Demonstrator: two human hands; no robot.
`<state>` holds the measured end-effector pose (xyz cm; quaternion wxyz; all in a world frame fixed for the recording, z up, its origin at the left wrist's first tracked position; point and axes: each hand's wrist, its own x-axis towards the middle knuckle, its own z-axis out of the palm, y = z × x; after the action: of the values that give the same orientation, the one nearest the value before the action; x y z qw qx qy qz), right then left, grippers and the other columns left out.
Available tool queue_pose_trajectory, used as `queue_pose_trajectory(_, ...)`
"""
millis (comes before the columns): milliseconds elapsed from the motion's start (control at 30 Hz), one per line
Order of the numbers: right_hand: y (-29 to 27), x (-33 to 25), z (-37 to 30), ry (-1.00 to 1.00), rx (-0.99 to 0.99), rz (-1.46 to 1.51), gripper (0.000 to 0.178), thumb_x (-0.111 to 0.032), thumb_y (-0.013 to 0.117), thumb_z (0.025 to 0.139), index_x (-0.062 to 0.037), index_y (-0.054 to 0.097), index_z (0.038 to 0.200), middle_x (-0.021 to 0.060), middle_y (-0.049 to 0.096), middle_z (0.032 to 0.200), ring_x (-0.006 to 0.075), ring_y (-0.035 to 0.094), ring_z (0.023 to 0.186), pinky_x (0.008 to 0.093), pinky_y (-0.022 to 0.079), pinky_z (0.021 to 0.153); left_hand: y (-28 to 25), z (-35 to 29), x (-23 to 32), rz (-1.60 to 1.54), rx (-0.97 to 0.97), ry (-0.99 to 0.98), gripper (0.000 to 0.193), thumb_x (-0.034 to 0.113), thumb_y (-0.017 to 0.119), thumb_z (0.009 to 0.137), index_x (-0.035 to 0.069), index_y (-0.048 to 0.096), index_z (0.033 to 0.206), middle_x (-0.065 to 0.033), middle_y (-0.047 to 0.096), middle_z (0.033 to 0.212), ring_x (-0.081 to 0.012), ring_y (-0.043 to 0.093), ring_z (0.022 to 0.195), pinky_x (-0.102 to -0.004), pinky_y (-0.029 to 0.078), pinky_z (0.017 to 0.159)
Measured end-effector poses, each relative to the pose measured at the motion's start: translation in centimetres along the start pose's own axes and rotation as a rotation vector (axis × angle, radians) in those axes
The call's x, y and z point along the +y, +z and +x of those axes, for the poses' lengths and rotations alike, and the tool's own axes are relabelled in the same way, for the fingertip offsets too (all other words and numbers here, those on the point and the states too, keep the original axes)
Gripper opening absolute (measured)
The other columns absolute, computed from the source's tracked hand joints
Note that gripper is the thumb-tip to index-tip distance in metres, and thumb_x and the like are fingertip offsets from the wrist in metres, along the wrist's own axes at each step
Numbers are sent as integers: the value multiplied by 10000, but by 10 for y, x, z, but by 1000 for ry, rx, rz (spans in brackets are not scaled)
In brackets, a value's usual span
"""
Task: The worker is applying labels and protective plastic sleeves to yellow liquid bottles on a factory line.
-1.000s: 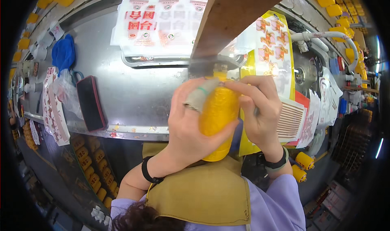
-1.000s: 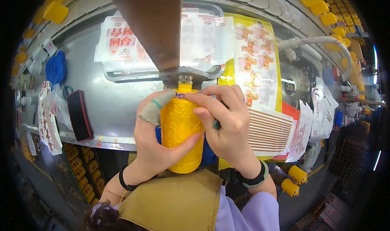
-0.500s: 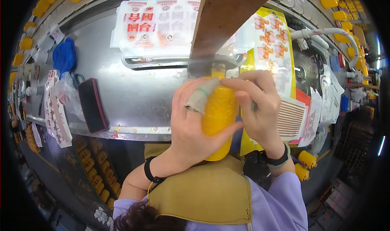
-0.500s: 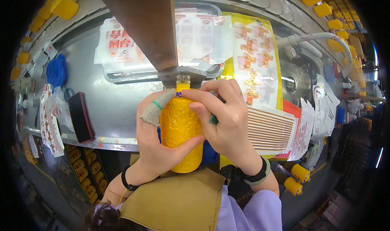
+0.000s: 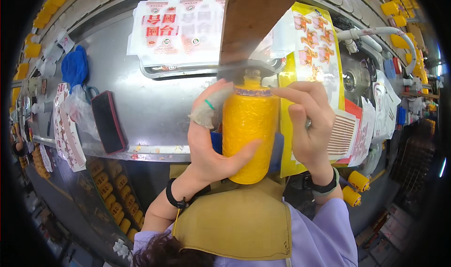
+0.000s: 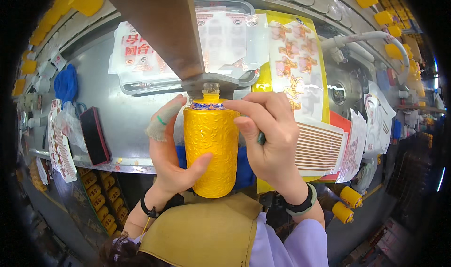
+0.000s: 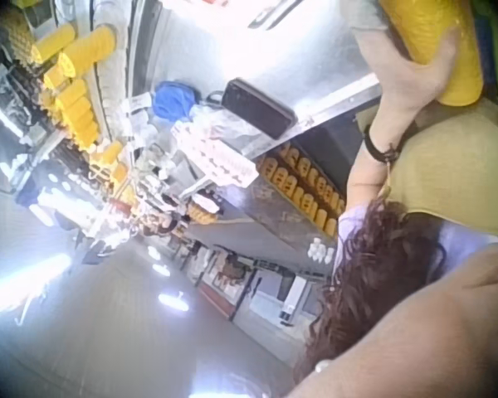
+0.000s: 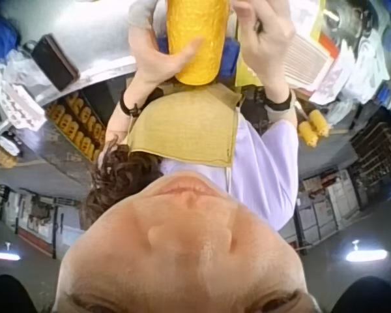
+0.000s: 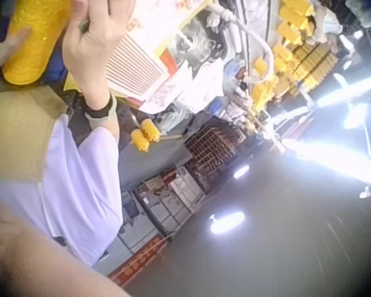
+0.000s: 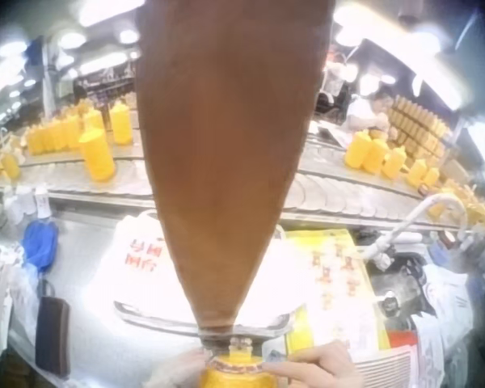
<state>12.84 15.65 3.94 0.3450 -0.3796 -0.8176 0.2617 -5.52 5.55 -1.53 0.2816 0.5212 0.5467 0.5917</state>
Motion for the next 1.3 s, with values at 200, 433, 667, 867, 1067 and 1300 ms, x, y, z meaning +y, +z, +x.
queue_pose_trajectory(200,9,-1,-6,45,-52,42,252,-242,633,1019,-61,767,1132,125,672,1011,293,617,910,374,492,810,3,10,7,100,-20,57,664,153,875,749,-3,606,1336,-192,617,1325,-381,562,1278,-453,462,1081)
queue_pose_trajectory(433,10,0,-5,66,-74,98,243,-214,645,1014,-57,763,1158,128,652,1039,267,627,909,355,514,767,2,13,6,146,-71,80,648,131,861,740,11,609,1324,-170,623,1316,-383,573,1247,-473,469,1065)
queue_pose_trajectory(667,8,0,-6,73,-89,94,243,-201,649,1013,-64,762,1177,122,648,1040,244,617,871,338,511,760,3,14,8,136,-70,85,673,134,862,734,15,597,1340,-166,629,1302,-375,573,1239,-463,476,1053)
queue_pose_trajectory(867,10,2,-6,65,-87,118,242,-187,655,1003,-64,760,1182,122,649,1040,246,616,879,334,507,764,-1,21,7,118,-117,97,690,143,862,726,14,599,1350,-165,622,1306,-355,559,1228,-440,475,1035)
queue_pose_trajectory(1067,7,4,-5,46,-93,103,263,-215,638,1016,-51,756,1184,131,660,1048,273,622,914,356,505,794,-5,25,7,282,-217,131,696,204,885,712,27,619,1330,-174,592,1317,-330,564,1211,-425,474,1013)
queue_pose_trajectory(1300,8,7,-10,62,-64,125,276,-226,619,1026,-34,748,1176,139,676,1075,289,632,954,359,506,806,-15,33,-2,263,-232,81,861,604,855,701,-11,643,1263,-136,398,1250,-285,444,1185,-412,386,1038)
